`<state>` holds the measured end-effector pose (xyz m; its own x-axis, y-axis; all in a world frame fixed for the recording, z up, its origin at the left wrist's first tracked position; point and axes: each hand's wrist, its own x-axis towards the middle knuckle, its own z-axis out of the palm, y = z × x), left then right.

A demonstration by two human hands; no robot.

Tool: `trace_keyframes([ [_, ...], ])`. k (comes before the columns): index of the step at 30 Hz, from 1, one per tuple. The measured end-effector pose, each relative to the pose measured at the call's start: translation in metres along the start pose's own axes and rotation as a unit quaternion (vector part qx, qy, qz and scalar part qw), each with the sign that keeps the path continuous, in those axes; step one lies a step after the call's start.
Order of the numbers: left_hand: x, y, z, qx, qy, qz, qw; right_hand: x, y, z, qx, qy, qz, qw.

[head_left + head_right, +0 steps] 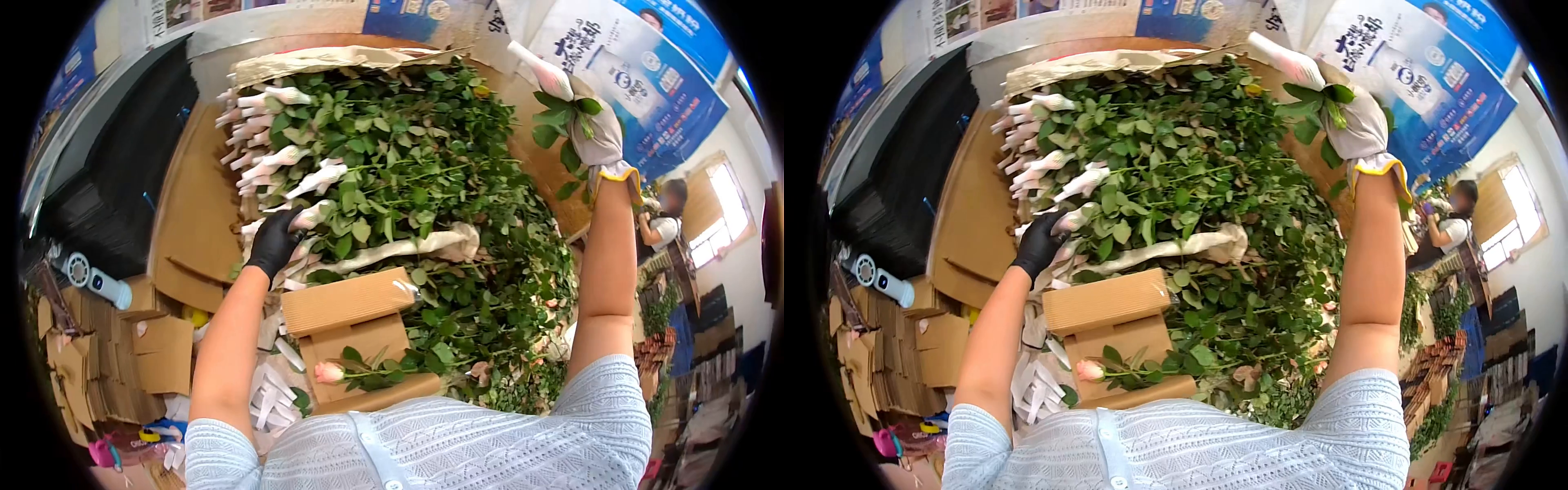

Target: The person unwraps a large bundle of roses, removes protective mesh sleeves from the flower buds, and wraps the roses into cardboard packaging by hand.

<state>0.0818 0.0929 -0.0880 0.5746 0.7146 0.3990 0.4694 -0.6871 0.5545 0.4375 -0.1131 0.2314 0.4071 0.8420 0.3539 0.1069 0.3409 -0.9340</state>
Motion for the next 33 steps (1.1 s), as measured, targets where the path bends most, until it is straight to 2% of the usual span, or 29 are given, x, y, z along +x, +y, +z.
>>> trace_keyframes([
  [1,0.006,0.007,-0.004,-0.027,-0.07,-0.035,0.997,-0.006,-0.008,0.004,-0.031,-0.018,0.003,0.999],
  [2,0.012,0.014,-0.007,0.062,-0.112,-0.044,0.991,-0.016,-0.017,0.01,-0.06,-0.035,0.006,0.998],
  [3,0.017,0.019,-0.011,0.106,-0.115,-0.032,0.987,-0.023,-0.016,0.015,-0.223,-0.079,-0.063,0.97],
  [4,0.024,0.026,-0.018,0.15,-0.116,-0.021,0.982,-0.03,-0.016,0.019,-0.403,-0.096,-0.149,0.898],
  [5,0.029,0.032,-0.027,0.138,-0.078,0.003,0.987,-0.037,-0.016,0.024,-0.534,-0.088,-0.236,0.807],
  [6,0.035,0.059,-0.05,0.149,-0.096,-0.022,0.984,-0.036,-0.01,0.029,-0.658,-0.07,-0.376,0.649],
  [9,0.034,0.109,-0.095,0.068,0.004,0.12,0.99,-0.034,0.011,0.057,-0.646,-0.085,-0.325,0.685],
  [10,0.031,0.12,-0.1,0.048,0.024,0.163,0.985,-0.03,0.027,0.066,-0.649,-0.109,-0.327,0.679],
  [11,0.021,0.12,-0.097,0.001,-0.025,0.151,0.988,-0.025,0.044,0.075,-0.65,-0.133,-0.328,0.672],
  [12,0.01,0.119,-0.089,0.022,-0.067,0.15,0.986,-0.016,0.069,0.081,-0.661,-0.166,-0.357,0.639],
  [14,-0.016,0.093,-0.062,0.001,-0.128,0.104,0.986,-0.011,0.13,0.093,-0.601,-0.236,-0.305,0.7],
  [16,-0.037,0.04,-0.026,-0.105,-0.208,0.008,0.973,-0.015,0.194,0.117,-0.609,-0.32,-0.221,0.691],
  [18,-0.053,0.021,-0.007,-0.186,-0.271,-0.045,0.943,-0.031,0.265,0.141,-0.692,-0.295,-0.157,0.64],
  [19,-0.061,0.012,0.006,-0.196,-0.268,-0.028,0.943,-0.046,0.317,0.14,-0.685,-0.224,-0.202,0.663],
  [20,-0.062,0.017,0.004,-0.191,-0.282,-0.062,0.938,-0.053,0.349,0.14,-0.671,-0.15,-0.247,0.683],
  [21,-0.063,0.012,0.006,-0.233,-0.277,-0.081,0.929,-0.052,0.294,0.157,-0.685,-0.273,-0.051,0.674],
  [22,-0.064,0.007,0.01,-0.277,-0.271,-0.099,0.917,-0.056,0.293,0.15,-0.671,-0.242,-0.149,0.685],
  [24,-0.064,0.005,0.007,-0.275,-0.275,-0.107,0.915,-0.052,0.261,0.139,-0.696,-0.267,-0.187,0.64],
  [25,-0.059,0.01,-0.001,-0.26,-0.307,-0.111,0.909,-0.05,0.223,0.139,-0.724,-0.305,-0.136,0.604],
  [26,-0.052,0.016,-0.01,-0.246,-0.337,-0.114,0.901,-0.049,0.196,0.125,-0.715,-0.282,-0.202,0.607],
  [27,-0.043,0.015,-0.023,-0.227,-0.393,-0.113,0.884,-0.046,0.159,0.118,-0.585,-0.253,-0.017,0.77],
  [28,-0.037,0.009,-0.03,-0.176,-0.365,-0.03,0.914,-0.032,0.154,0.082,-0.59,-0.209,-0.216,0.749],
  [29,-0.025,0.011,-0.038,-0.153,-0.35,-0.064,0.922,-0.039,0.108,0.075,-0.335,-0.063,0.003,0.94],
  [30,-0.014,0.056,-0.074,-0.17,-0.308,-0.128,0.927,-0.02,0.096,0.038,-0.141,0.0,0.021,0.99],
  [31,0.005,0.017,-0.059,-0.174,-0.305,-0.083,0.933,-0.001,0.084,0.001,0.06,0.066,0.014,0.996],
  [32,0.017,0.039,-0.071,-0.184,-0.24,-0.1,0.948,-0.009,0.047,-0.001,0.137,-0.024,-0.038,0.99],
  [33,0.028,0.046,-0.072,-0.227,-0.181,-0.062,0.955,-0.002,0.025,-0.013,0.149,0.001,-0.097,0.984],
])
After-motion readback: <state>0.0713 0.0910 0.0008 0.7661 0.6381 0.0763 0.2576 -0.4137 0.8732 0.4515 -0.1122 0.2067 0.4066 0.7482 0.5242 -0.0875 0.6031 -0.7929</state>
